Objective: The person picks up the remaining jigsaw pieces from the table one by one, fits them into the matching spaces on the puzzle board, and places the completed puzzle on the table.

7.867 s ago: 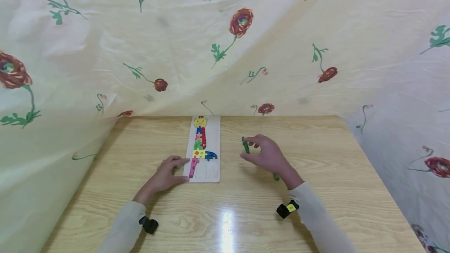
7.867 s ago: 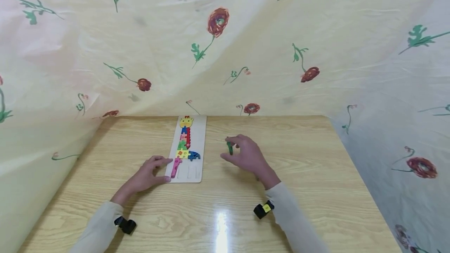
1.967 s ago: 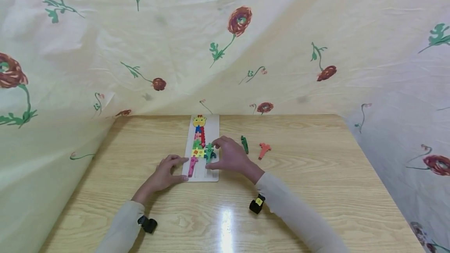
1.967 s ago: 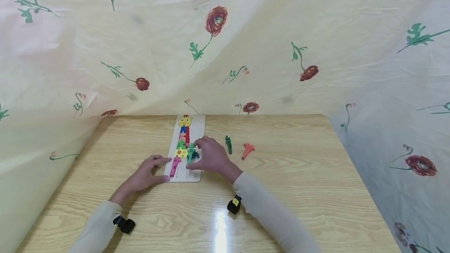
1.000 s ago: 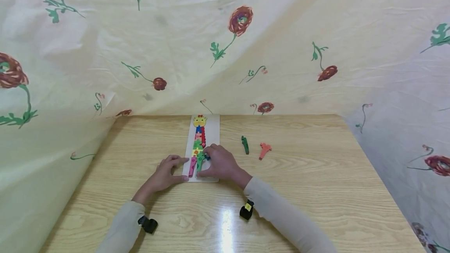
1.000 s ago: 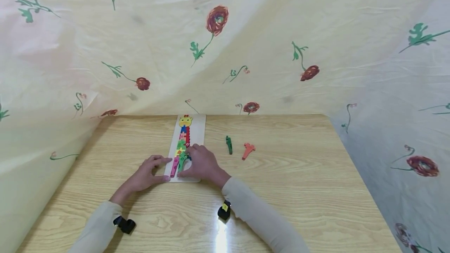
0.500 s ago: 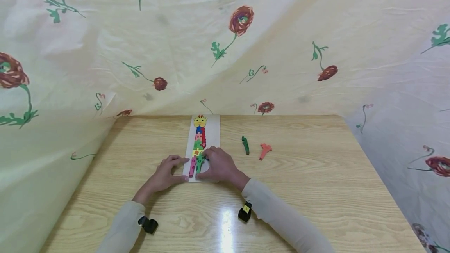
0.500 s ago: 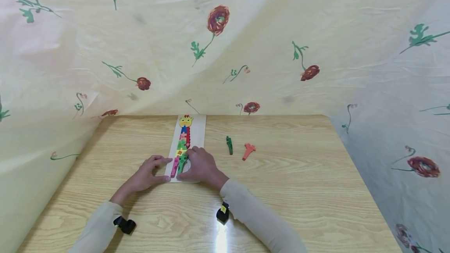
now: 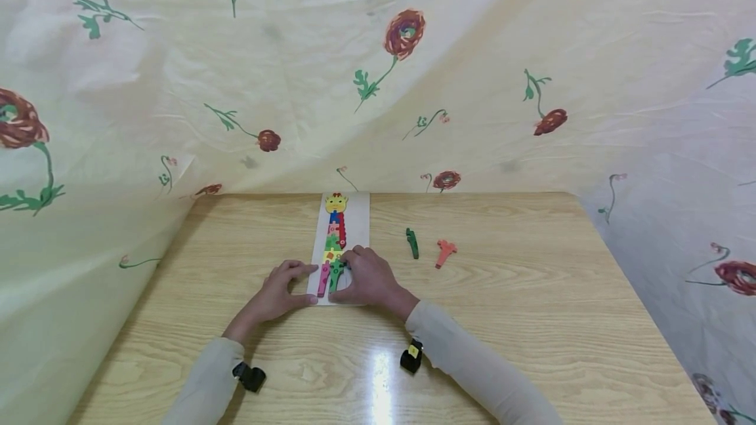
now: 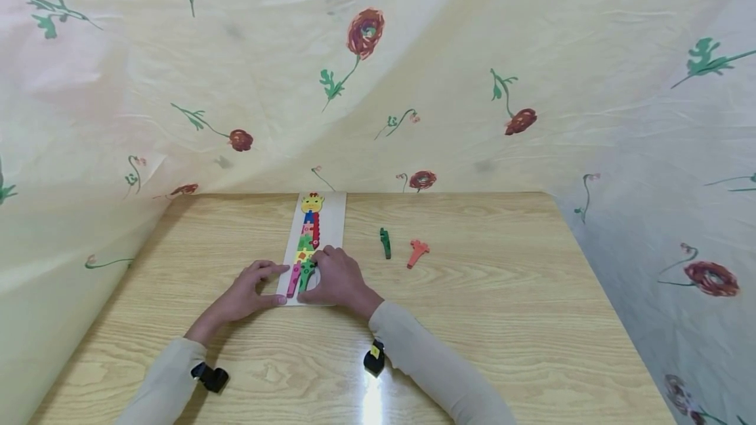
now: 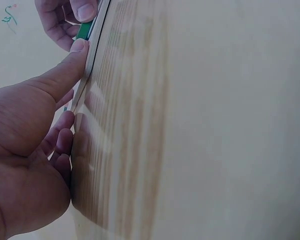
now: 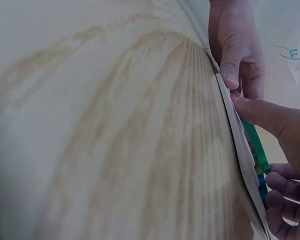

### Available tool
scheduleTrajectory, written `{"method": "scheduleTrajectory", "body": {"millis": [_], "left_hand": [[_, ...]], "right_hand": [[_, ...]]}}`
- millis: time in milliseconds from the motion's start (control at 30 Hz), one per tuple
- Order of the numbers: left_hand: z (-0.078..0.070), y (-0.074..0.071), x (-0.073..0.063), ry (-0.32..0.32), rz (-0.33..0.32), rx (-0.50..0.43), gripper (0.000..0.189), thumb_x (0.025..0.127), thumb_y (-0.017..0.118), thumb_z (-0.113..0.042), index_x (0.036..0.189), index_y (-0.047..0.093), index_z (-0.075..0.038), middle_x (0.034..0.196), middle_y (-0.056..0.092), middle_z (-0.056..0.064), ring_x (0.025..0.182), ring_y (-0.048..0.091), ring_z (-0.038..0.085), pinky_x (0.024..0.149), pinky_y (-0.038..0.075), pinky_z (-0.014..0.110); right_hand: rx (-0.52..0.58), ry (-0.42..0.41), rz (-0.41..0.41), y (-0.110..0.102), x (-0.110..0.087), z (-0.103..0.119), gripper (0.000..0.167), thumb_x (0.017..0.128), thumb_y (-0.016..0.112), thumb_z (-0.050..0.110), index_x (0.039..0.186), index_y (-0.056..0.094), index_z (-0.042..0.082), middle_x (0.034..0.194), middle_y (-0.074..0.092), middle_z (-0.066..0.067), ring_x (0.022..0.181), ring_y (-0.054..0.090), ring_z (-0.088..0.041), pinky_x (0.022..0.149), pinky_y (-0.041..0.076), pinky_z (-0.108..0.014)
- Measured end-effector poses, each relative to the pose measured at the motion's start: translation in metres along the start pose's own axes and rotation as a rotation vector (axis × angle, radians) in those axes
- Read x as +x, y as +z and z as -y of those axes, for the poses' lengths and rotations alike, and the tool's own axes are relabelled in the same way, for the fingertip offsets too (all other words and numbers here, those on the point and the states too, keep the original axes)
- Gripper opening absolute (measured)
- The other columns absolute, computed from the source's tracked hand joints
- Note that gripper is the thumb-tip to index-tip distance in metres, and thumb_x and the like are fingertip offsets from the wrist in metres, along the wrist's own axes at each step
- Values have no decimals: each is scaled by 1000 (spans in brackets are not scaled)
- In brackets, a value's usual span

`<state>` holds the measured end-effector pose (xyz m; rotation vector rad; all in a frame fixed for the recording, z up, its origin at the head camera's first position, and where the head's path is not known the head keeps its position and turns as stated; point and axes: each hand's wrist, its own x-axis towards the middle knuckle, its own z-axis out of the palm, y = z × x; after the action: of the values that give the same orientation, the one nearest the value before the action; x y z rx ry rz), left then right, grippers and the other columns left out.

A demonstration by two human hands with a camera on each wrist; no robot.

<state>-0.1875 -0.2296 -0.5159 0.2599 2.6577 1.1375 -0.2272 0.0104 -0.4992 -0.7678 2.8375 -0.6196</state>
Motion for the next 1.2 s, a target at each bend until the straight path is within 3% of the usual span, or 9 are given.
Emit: {"method": "scheduleTrajectory", "body": {"millis": [367,767,1200], "left_hand": [[-1,0,0,-3,-2,3,65,87,82,-35,146,59,-20,145,48,11,133,38,35,111,28,64],[0,0,0,5,1,0,65,87,83,-35,146,59,-20,144,48,10,133,39,35,111,29,63],[-1,1,0,-47,-1,-2,67,86,84,-35,147,58,-23,147,46,10,133,37,34,112,33,60]], "right_hand": [[-11,-13,-26,4,2,-1,84,69,86,66,128,67,11,110,62,0,92,53,-14,82,52,-32],[-1,4,-19,2,0,-3,87,72,84,66,137,63,12,116,62,-1,95,54,-15,85,53,-32],[101,-17,-165,-38,-16,-32,59,83,83,50,127,71,12,110,67,-5,95,62,-18,79,54,-33]]}}
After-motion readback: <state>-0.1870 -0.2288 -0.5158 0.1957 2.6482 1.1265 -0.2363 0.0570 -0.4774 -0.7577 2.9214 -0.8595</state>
